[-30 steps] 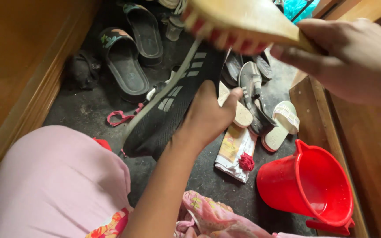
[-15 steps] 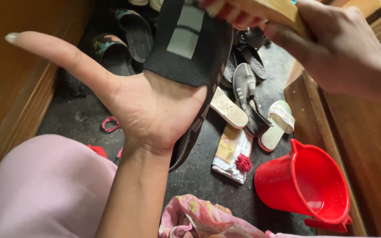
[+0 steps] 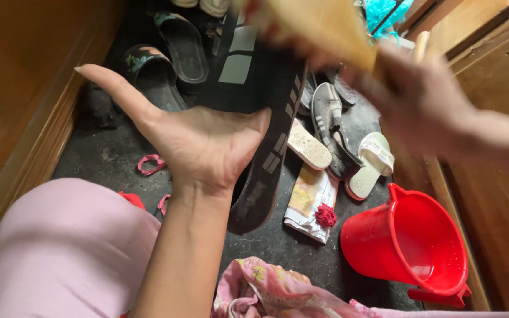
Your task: The person sits on the floor and scrubs a black slide sandal with a wooden brush. They hold the shoe in their left hand and vigorously brush the sole and upper surfaces with the brush in their right hand. The person rotates the shoe to clean different areas, including the heel and the strap.
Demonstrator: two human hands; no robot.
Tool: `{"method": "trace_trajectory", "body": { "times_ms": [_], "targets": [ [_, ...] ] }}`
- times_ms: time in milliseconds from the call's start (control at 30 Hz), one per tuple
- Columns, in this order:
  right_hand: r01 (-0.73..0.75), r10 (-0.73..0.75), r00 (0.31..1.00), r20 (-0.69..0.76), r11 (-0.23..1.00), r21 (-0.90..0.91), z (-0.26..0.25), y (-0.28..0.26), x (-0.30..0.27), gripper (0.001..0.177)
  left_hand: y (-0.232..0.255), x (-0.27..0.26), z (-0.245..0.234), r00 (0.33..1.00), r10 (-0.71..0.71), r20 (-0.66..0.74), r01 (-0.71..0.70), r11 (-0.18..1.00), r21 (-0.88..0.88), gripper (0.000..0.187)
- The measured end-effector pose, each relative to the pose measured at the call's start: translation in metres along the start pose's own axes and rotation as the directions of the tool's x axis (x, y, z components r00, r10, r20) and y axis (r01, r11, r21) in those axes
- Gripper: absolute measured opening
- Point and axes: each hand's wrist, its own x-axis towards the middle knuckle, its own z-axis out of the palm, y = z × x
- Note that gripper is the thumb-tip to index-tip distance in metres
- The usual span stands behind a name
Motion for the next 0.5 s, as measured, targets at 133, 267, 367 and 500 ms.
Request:
{"method": "trace_trajectory", "body": {
  "times_ms": [133, 267, 367, 500],
  "targets": [
    [-0.017, -0.027, 0.975, 0.219, 0.98, 0.196, 0.023, -0.015, -0.048, 0.023, 0.018, -0.003, -0.028, 0.98, -0.023, 0.2, -0.003, 0.992, 0.129, 0.116],
    [0.193, -0.198, 0.961, 0.193, 0.98, 0.043, 0.022, 0.009, -0.039, 0.03, 0.015, -0.003, -0.025, 0.942, 0.041, -0.333, -0.023, 0.998, 0.058, 0.12],
    [0.245, -0.243, 0.968, 0.057, 0.969, -0.027, 0.011, 0.034, -0.005, 0.033, 0.006, -0.005, -0.013, 0.994, 0.005, -0.105, 0.008, 0.993, 0.118, 0.101],
    [-0.182, 0.193, 0.98, 0.044, 0.966, -0.183, 0.006, 0.044, 0.031, 0.048, 0.001, 0.012, -0.015, 0.996, 0.041, -0.085, -0.016, 0.96, 0.28, 0.037]
  ]
}}
